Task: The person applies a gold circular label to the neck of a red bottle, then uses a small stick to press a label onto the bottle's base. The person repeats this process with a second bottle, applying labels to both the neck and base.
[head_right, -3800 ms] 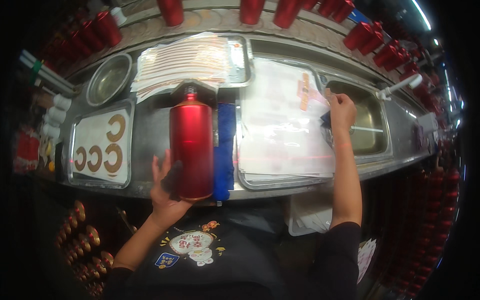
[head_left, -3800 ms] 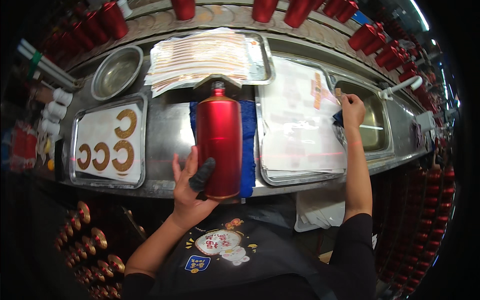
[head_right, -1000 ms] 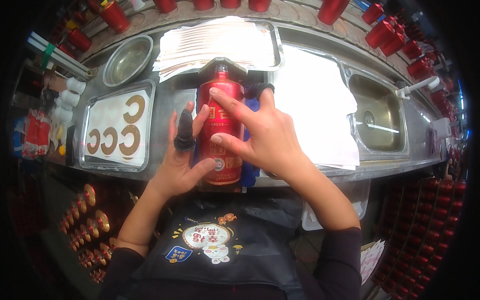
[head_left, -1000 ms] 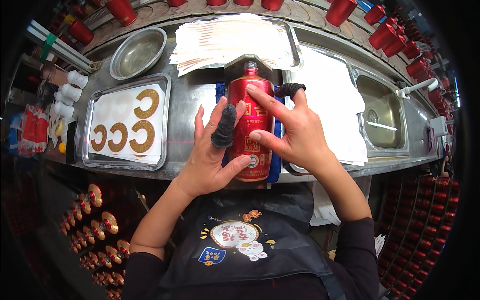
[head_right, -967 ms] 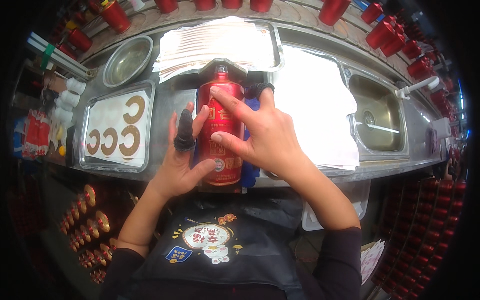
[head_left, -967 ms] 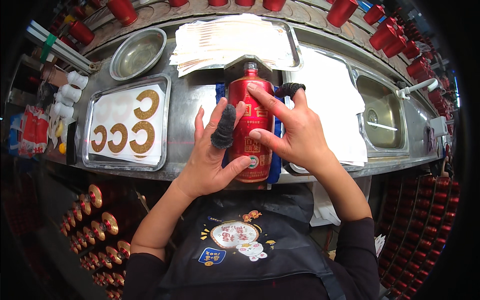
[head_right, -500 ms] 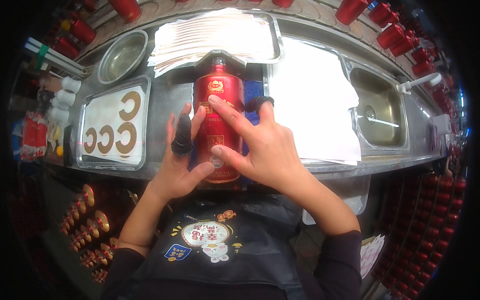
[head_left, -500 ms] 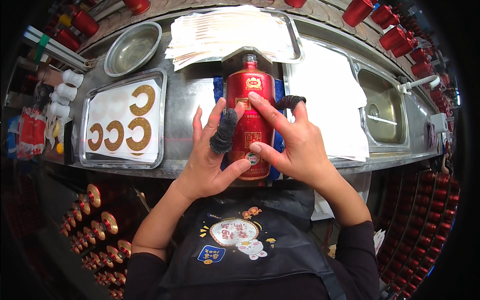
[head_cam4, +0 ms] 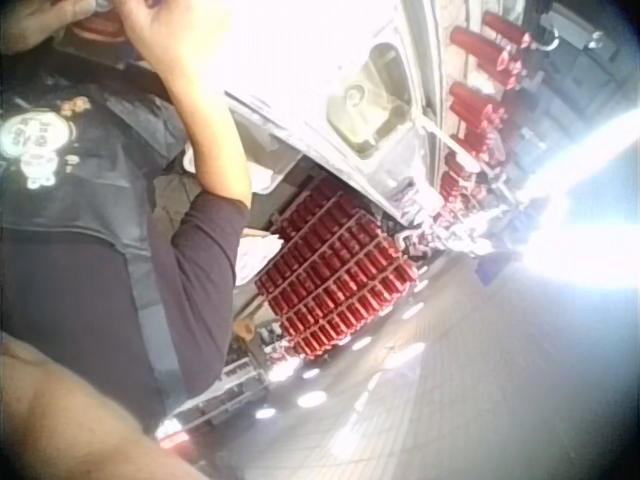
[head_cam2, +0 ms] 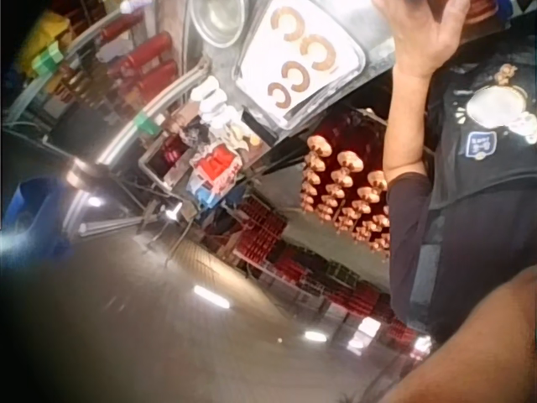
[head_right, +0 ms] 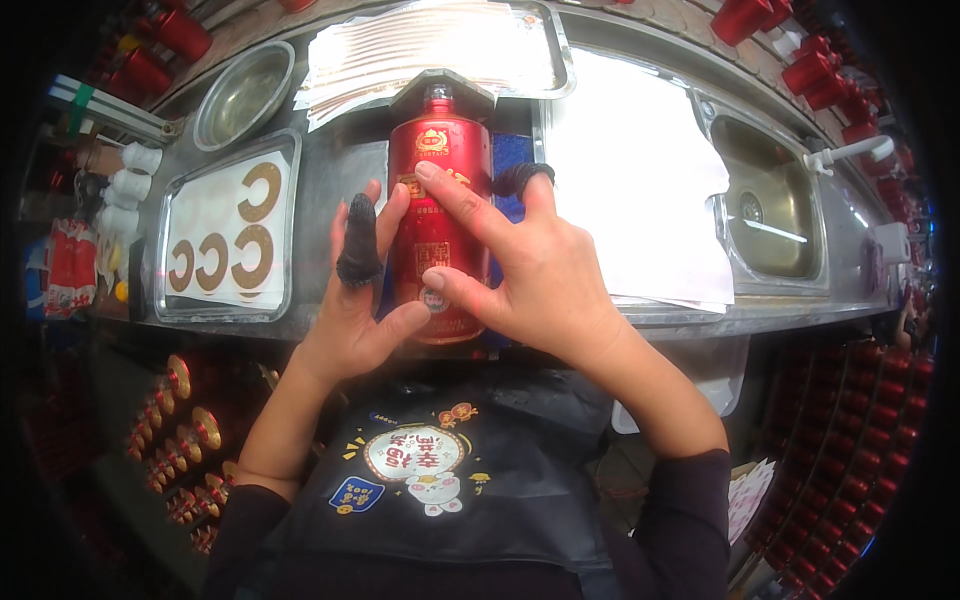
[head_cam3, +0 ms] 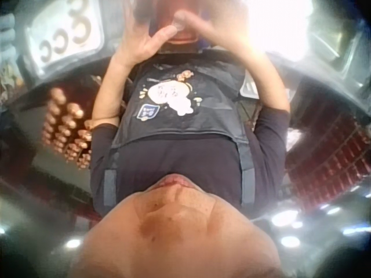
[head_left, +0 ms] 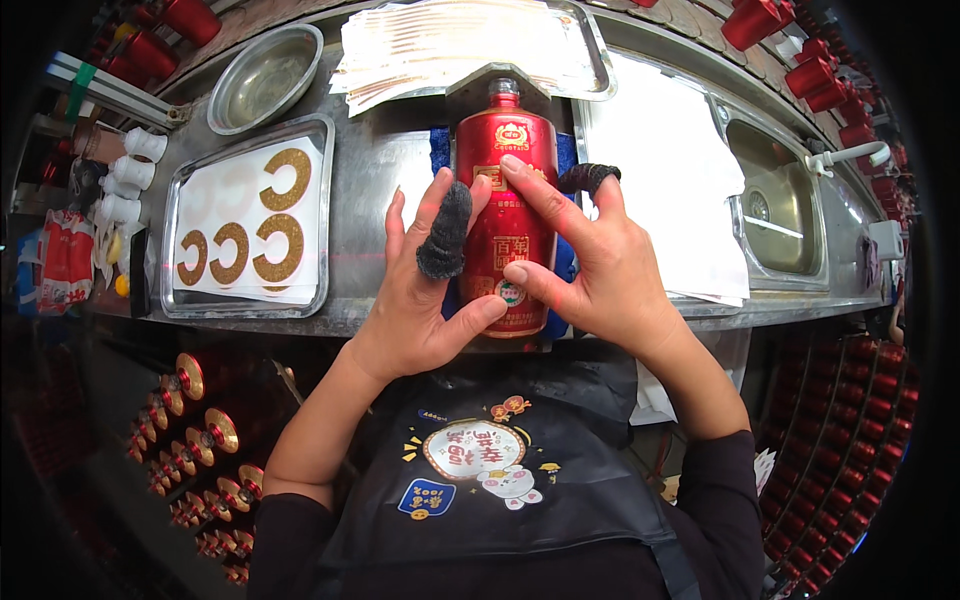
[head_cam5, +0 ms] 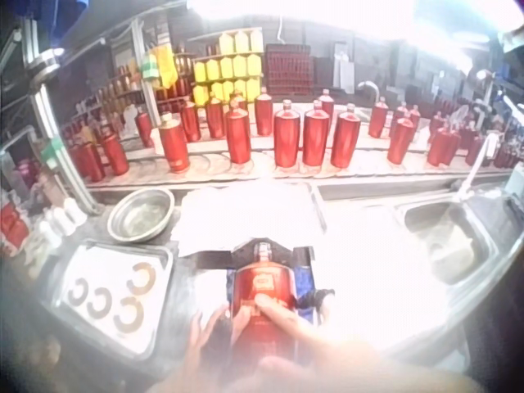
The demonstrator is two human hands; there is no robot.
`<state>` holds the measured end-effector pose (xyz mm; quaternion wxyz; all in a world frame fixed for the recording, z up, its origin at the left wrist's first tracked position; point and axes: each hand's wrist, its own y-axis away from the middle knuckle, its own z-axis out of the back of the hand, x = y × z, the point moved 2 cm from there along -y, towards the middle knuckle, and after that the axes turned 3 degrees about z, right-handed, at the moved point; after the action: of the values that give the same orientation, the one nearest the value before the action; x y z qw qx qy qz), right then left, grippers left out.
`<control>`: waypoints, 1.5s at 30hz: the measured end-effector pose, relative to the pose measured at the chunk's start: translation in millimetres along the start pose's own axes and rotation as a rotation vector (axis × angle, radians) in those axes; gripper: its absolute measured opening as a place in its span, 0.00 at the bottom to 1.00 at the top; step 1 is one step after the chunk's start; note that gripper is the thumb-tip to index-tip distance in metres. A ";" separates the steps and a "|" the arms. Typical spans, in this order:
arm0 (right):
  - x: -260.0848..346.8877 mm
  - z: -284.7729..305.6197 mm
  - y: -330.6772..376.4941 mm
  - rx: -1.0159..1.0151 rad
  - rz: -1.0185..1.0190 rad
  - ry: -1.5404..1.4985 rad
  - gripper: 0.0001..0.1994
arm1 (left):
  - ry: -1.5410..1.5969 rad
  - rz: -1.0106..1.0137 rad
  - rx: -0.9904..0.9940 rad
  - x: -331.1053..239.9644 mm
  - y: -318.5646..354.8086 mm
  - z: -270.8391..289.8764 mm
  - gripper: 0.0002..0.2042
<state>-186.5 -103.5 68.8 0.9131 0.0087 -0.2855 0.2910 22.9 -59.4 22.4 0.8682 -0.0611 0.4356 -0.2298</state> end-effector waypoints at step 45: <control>-100.8 -11.0 33.2 -0.451 -0.592 -1.008 0.23 | 0.538 0.192 0.005 6.5 10.2 -5.1 0.53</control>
<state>-265.9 -126.9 1.5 0.6875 0.0307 -0.7210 -0.0815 25.8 -52.8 11.4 0.7393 0.0459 0.6536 -0.1556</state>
